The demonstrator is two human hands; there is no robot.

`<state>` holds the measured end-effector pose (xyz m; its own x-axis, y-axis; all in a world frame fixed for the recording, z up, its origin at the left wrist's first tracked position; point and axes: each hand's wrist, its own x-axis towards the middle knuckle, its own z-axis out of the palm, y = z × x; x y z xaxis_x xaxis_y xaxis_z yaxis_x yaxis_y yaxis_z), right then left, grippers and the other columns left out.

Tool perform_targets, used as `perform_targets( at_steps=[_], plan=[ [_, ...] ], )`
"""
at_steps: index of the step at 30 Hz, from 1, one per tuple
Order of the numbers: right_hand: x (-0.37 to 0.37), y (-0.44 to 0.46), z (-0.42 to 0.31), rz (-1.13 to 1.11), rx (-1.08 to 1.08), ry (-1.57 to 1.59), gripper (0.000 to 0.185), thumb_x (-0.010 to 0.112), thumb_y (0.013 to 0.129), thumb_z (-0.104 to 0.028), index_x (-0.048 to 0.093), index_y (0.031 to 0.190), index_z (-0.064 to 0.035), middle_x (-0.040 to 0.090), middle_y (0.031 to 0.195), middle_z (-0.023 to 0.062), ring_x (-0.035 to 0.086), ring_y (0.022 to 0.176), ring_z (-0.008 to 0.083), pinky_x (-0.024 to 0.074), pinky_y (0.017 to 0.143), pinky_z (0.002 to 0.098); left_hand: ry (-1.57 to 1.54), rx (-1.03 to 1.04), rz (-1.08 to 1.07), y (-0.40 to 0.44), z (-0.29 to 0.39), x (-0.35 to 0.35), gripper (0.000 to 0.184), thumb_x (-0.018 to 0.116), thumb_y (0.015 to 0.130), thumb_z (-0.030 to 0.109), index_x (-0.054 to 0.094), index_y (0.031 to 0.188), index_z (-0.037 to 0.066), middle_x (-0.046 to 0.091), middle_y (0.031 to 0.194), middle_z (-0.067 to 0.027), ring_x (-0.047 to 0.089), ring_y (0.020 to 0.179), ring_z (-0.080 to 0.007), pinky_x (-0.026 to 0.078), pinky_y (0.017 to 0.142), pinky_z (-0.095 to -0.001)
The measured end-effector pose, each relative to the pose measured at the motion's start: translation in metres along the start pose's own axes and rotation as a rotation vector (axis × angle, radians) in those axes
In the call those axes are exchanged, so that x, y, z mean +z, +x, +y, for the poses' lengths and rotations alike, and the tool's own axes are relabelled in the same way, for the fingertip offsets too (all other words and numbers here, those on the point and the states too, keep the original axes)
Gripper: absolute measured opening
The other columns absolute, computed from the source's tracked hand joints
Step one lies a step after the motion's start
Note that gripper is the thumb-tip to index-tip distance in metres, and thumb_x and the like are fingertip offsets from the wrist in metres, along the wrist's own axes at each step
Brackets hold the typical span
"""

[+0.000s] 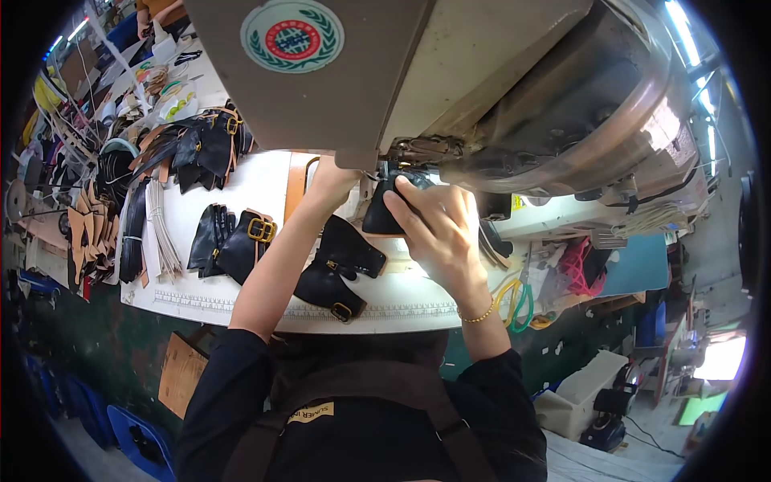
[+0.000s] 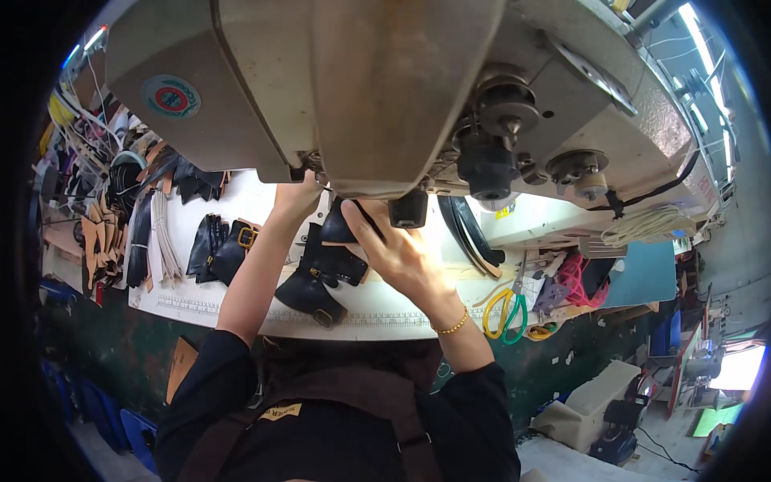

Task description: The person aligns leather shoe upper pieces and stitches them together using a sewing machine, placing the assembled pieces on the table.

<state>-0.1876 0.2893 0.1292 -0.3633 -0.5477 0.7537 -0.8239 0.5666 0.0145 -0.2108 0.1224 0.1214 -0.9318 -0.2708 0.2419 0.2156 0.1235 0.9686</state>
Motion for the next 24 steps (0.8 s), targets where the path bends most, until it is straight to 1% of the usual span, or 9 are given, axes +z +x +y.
perform_targets(
  at_steps=[3, 5, 6, 8, 9, 13, 14, 18, 24],
  plan=[
    [0.002, 0.001, -0.002, -0.029, 0.008, -0.014, 0.034, 0.064, 0.060, -0.001, 0.066, 0.093, -0.0091, 0.061, 0.109, 0.0020, 0.049, 0.073, 0.0157, 0.0421, 0.072, 0.0290, -0.326, -0.093, 0.000, -0.011, 0.006, -0.004, 0.024, 0.052, 0.084, 0.020, 0.058, 0.083, -0.002, 0.058, 0.077, -0.0054, 0.051, 0.072, -0.0129, 0.039, 0.065, -0.0225],
    [-0.004, 0.004, -0.003, -0.058, 0.060, 0.052, 0.035, 0.064, 0.061, -0.001, 0.066, 0.094, -0.0090, 0.061, 0.109, 0.0023, 0.049, 0.074, 0.0157, 0.0421, 0.071, 0.0289, -0.512, -0.252, 0.016, -0.040, -0.018, -0.016, 0.027, 0.049, 0.087, 0.025, 0.058, 0.085, -0.001, 0.057, 0.077, -0.0043, 0.050, 0.072, -0.0112, 0.038, 0.066, -0.0211],
    [-0.008, 0.005, -0.006, -0.090, 0.117, 0.120, 0.035, 0.065, 0.061, -0.001, 0.066, 0.095, -0.0090, 0.061, 0.109, 0.0027, 0.050, 0.074, 0.0158, 0.0420, 0.071, 0.0288, -0.494, -0.289, -0.097, -0.058, -0.015, -0.011, 0.023, 0.052, 0.088, 0.023, 0.057, 0.083, 0.001, 0.056, 0.075, -0.0034, 0.050, 0.069, -0.0092, 0.038, 0.062, -0.0191],
    [-0.016, 0.002, -0.011, -0.170, 0.229, 0.260, 0.036, 0.065, 0.061, -0.001, 0.065, 0.096, -0.0089, 0.061, 0.109, 0.0034, 0.051, 0.076, 0.0159, 0.0420, 0.071, 0.0287, -0.385, -0.369, -0.167, -0.079, 0.010, 0.005, 0.017, 0.057, 0.085, 0.018, 0.057, 0.086, 0.002, 0.057, 0.076, -0.0040, 0.050, 0.065, -0.0081, 0.040, 0.059, -0.0178],
    [-0.017, 0.000, -0.012, -0.178, 0.227, 0.262, 0.036, 0.065, 0.061, -0.001, 0.065, 0.096, -0.0089, 0.061, 0.109, 0.0034, 0.051, 0.076, 0.0159, 0.0420, 0.071, 0.0287, -0.390, -0.374, -0.162, -0.081, 0.009, 0.004, 0.017, 0.057, 0.085, 0.018, 0.057, 0.086, 0.002, 0.057, 0.076, -0.0040, 0.050, 0.065, -0.0081, 0.040, 0.059, -0.0178],
    [-0.015, -0.006, -0.002, 0.044, 0.170, 0.166, 0.037, 0.065, 0.062, -0.002, 0.064, 0.098, -0.0076, 0.061, 0.107, 0.0055, 0.053, 0.079, 0.0177, 0.0431, 0.074, 0.0314, -0.682, -0.297, 0.168, -0.066, 0.006, 0.000, 0.018, 0.063, 0.080, 0.014, 0.059, 0.089, 0.000, 0.060, 0.077, -0.0056, 0.053, 0.064, -0.0078, 0.042, 0.057, -0.0160],
    [-0.012, -0.010, -0.002, 0.041, 0.172, 0.167, 0.037, 0.065, 0.062, -0.002, 0.064, 0.098, -0.0076, 0.061, 0.107, 0.0055, 0.053, 0.079, 0.0177, 0.0431, 0.074, 0.0314, -0.682, -0.300, 0.170, -0.063, 0.006, -0.002, 0.018, 0.063, 0.080, 0.014, 0.059, 0.089, 0.000, 0.060, 0.077, -0.0056, 0.053, 0.064, -0.0078, 0.042, 0.057, -0.0160],
    [0.013, -0.017, -0.010, 0.125, 0.202, 0.164, 0.035, 0.064, 0.063, -0.001, 0.064, 0.098, -0.0068, 0.061, 0.107, 0.0063, 0.056, 0.082, 0.0193, 0.0440, 0.078, 0.0348, -0.481, -0.385, -0.029, -0.040, 0.009, -0.012, 0.021, 0.068, 0.075, 0.013, 0.061, 0.088, -0.002, 0.062, 0.076, -0.0064, 0.056, 0.063, -0.0082, 0.044, 0.055, -0.0158],
    [0.018, -0.014, -0.023, 0.180, 0.211, 0.060, 0.035, 0.064, 0.064, 0.000, 0.064, 0.098, -0.0060, 0.061, 0.106, 0.0061, 0.056, 0.081, 0.0198, 0.0442, 0.082, 0.0371, -0.273, -0.367, -0.175, -0.023, 0.010, -0.030, 0.019, 0.072, 0.071, 0.010, 0.062, 0.083, -0.001, 0.063, 0.071, -0.0047, 0.055, 0.058, -0.0081, 0.043, 0.049, -0.0153]
  ],
)
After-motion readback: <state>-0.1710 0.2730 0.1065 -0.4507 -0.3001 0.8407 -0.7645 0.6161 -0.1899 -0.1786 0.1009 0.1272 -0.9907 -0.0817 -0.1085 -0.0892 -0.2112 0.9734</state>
